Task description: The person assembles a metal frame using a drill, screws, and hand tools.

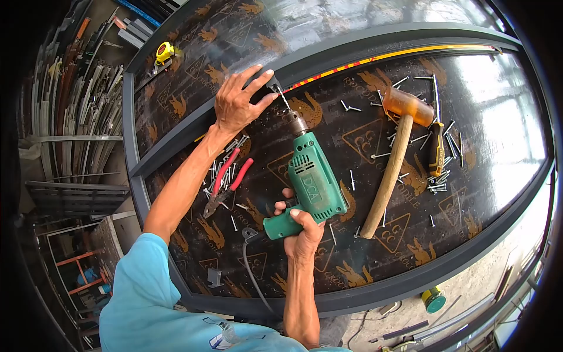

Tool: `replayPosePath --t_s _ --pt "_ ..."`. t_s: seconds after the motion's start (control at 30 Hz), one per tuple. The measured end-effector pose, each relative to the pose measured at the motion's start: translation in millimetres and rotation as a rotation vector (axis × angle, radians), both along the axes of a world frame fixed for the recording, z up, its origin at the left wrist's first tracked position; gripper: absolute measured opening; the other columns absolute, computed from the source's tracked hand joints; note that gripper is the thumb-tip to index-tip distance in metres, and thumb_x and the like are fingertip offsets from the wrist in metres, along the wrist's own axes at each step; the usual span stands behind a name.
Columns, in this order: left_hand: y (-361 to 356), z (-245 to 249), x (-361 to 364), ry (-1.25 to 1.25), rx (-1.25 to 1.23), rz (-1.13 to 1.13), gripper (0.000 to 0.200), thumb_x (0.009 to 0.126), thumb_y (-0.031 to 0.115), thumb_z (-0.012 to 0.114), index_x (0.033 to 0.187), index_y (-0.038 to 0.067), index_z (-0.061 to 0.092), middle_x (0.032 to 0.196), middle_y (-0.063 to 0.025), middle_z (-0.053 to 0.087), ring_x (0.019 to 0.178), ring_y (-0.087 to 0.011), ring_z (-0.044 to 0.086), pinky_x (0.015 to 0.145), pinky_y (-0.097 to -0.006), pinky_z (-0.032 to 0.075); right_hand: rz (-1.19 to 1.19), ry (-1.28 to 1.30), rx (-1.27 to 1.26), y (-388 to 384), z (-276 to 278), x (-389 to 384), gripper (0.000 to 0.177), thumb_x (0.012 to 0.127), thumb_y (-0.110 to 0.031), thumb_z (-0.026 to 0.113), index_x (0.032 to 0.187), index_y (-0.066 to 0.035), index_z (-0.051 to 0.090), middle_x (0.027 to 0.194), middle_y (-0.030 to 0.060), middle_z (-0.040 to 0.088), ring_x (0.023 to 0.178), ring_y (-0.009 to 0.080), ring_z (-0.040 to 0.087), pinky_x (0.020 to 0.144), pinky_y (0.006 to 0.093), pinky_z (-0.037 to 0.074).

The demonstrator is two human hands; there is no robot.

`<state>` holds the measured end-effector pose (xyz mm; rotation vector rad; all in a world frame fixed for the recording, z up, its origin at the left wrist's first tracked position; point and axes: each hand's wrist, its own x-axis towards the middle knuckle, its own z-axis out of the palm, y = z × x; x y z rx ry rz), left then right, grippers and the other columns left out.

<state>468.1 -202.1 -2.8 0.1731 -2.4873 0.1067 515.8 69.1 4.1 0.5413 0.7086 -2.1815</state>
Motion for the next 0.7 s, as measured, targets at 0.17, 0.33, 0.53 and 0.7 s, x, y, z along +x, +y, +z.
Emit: replayPosePath --t_s 0.17,0.33,0.53,0.7 --pt "-2.1 2.3 -0.3 -0.037 0.003 0.002 0.05 0.071 0.035 0.077 0.117 0.022 0.063 0.116 -0.0001 0.059 0.092 -0.0225 0.06 0.079 -0.0349 0.051 0.009 -0.019 -0.044 0.1 -1.3 -3.6 0.062 0.065 -0.005 0.058 0.125 0.002 0.047 0.1 0.0187 0.061 0.074 0.0241 0.063 0.065 0.0358 0.053" --pt "-1.2 3.1 -1.7 -0.033 0.037 0.01 0.049 0.07 0.033 0.078 0.115 0.02 0.063 0.115 -0.0005 0.06 0.09 -0.023 0.061 0.078 -0.0346 0.051 0.035 -0.061 -0.043 0.7 -2.2 -5.7 0.064 0.065 -0.007 0.057 0.127 0.004 0.044 0.101 0.0182 0.059 0.076 0.0249 0.06 0.067 0.0375 0.052" --pt "-1.0 -1.1 -4.0 0.064 0.086 -0.025 0.048 0.069 0.035 0.079 0.111 0.019 0.061 0.116 -0.0002 0.06 0.086 -0.0218 0.062 0.072 -0.0329 0.051 0.059 -0.069 -0.04 1.7 -3.1 -6.7 0.064 0.065 -0.007 0.056 0.127 0.004 0.044 0.101 0.018 0.059 0.076 0.0249 0.06 0.067 0.0376 0.052" --pt "-3.4 -2.8 -2.3 0.007 -0.023 0.001 0.048 0.07 0.036 0.079 0.11 0.018 0.061 0.115 -0.0004 0.061 0.084 -0.0204 0.062 0.071 -0.0318 0.051 0.07 -0.086 -0.04 2.4 -3.2 -7.2 0.064 0.064 -0.007 0.057 0.126 0.004 0.045 0.101 0.0182 0.059 0.076 0.0251 0.06 0.067 0.0379 0.052"
